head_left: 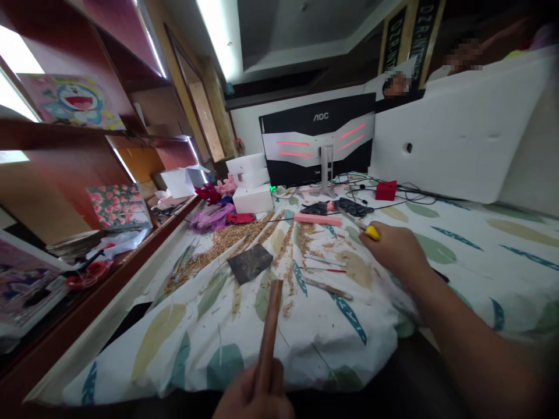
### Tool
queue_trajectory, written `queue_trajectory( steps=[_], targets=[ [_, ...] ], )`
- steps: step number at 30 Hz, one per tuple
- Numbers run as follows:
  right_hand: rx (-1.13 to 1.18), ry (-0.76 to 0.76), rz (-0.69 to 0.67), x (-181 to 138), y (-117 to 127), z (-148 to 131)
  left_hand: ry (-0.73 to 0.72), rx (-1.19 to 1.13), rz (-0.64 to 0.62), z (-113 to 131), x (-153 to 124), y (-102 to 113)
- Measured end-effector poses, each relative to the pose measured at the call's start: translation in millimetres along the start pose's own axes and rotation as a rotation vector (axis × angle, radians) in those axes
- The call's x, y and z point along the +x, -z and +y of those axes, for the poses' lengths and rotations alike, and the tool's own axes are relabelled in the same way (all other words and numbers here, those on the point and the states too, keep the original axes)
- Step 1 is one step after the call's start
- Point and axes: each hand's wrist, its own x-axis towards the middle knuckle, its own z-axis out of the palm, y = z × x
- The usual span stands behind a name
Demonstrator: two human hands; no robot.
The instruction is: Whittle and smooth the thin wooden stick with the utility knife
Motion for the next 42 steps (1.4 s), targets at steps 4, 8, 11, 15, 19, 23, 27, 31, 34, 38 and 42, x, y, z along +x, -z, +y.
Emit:
queue_trajectory(
  steps=[4, 8, 11, 15, 19, 23, 27, 31, 34, 38, 42],
  targets=[
    [0.245, 0.290, -0.140, -33, 12, -33, -0.063, -0.016, 0.112, 0, 13, -4],
    [0.290, 0.581, -0.262, -75, 1, -85, -0.091, 0.045, 0.209, -2, 22, -8],
    [0.283, 0.611, -0.273, -85, -9, -95, -0.083, 0.115, 0.213, -6, 23, -9],
    [0.264, 0.622, -0.245, -80, -19, -89, -0.079, 0.187, 0.228, -10, 24, -10],
    [0.213, 0.603, -0.161, -71, -30, -85, -0.033, 0.149, 0.207, -10, 27, -10],
    [0.190, 0.625, -0.071, -65, -36, -81, 0.020, 0.074, 0.123, -8, 26, -9],
    [0.196, 0.644, -0.014, -62, -34, -77, 0.059, 0.031, 0.052, -2, 22, -12],
    [0.184, 0.659, 0.044, -56, -33, -69, 0.107, 0.002, 0.002, 3, 18, -12],
    [0.172, 0.657, 0.061, -53, -35, -66, 0.118, -0.060, -0.023, 6, 17, -11],
    [0.148, 0.628, 0.025, -56, -40, -76, 0.129, -0.117, -0.009, 10, 19, -12],
    [0.129, 0.494, -0.061, -42, -32, -66, 0.123, -0.082, -0.026, 9, 17, -9]
  ],
)
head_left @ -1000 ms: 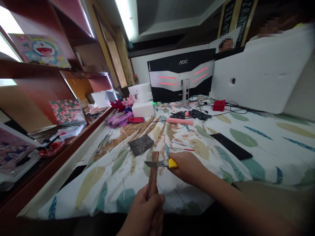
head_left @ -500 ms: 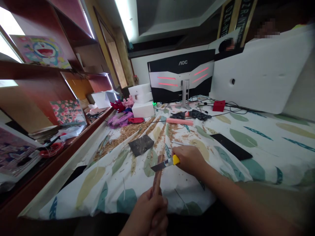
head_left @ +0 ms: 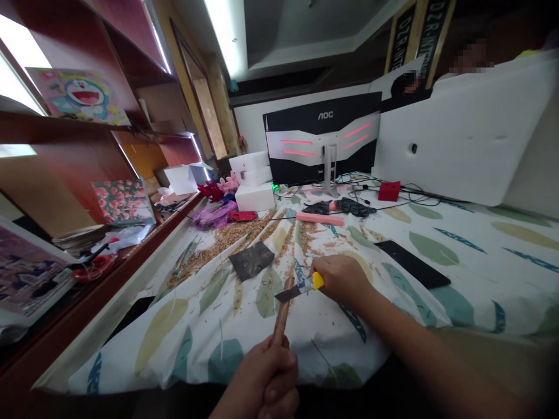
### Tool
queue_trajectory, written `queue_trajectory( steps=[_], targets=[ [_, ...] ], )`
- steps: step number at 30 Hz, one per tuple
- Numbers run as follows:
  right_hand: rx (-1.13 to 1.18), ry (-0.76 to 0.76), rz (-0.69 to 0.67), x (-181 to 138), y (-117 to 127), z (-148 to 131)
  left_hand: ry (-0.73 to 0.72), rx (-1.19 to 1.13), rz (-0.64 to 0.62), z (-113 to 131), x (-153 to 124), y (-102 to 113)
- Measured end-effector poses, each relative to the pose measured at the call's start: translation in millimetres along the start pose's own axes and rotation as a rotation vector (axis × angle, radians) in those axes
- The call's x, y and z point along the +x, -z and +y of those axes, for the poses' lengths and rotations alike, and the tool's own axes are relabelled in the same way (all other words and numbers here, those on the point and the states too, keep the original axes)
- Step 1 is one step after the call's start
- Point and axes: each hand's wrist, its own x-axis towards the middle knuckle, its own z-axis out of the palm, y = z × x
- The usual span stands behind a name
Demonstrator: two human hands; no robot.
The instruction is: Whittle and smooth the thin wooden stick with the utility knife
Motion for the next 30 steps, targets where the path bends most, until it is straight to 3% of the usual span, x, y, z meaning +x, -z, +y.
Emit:
queue_trajectory(
  steps=[2, 4, 6, 7, 9, 14, 17, 25, 30],
  targets=[
    [-0.030, -0.337, 0.003, 2, 20, 37, -0.032, 0.073, 0.033, -4, -4, 5],
    [-0.086, -0.548, 0.055, -1, 45, 84, -0.070, 0.167, 0.076, -9, -8, 8],
    [-0.152, -0.693, 0.184, -5, 66, 121, -0.100, 0.214, 0.108, -11, -11, 8],
    [-0.118, -0.676, 0.280, -7, 73, 128, -0.116, 0.207, 0.120, -11, -11, 7],
    [0.024, -0.544, 0.286, -8, 75, 116, -0.155, 0.178, 0.159, -10, -9, 2],
    [0.267, -0.122, -0.027, -7, 46, 4, -0.263, 0.212, 0.294, -14, 4, 2],
    [0.282, 0.044, -0.145, -12, 32, -39, -0.271, 0.248, 0.323, -19, 10, 11],
    [0.262, 0.109, -0.163, -19, 17, -43, -0.263, 0.293, 0.300, -23, 12, 14],
    [0.233, 0.121, -0.094, -21, 9, -43, -0.226, 0.388, 0.365, -22, 13, 12]
  ],
)
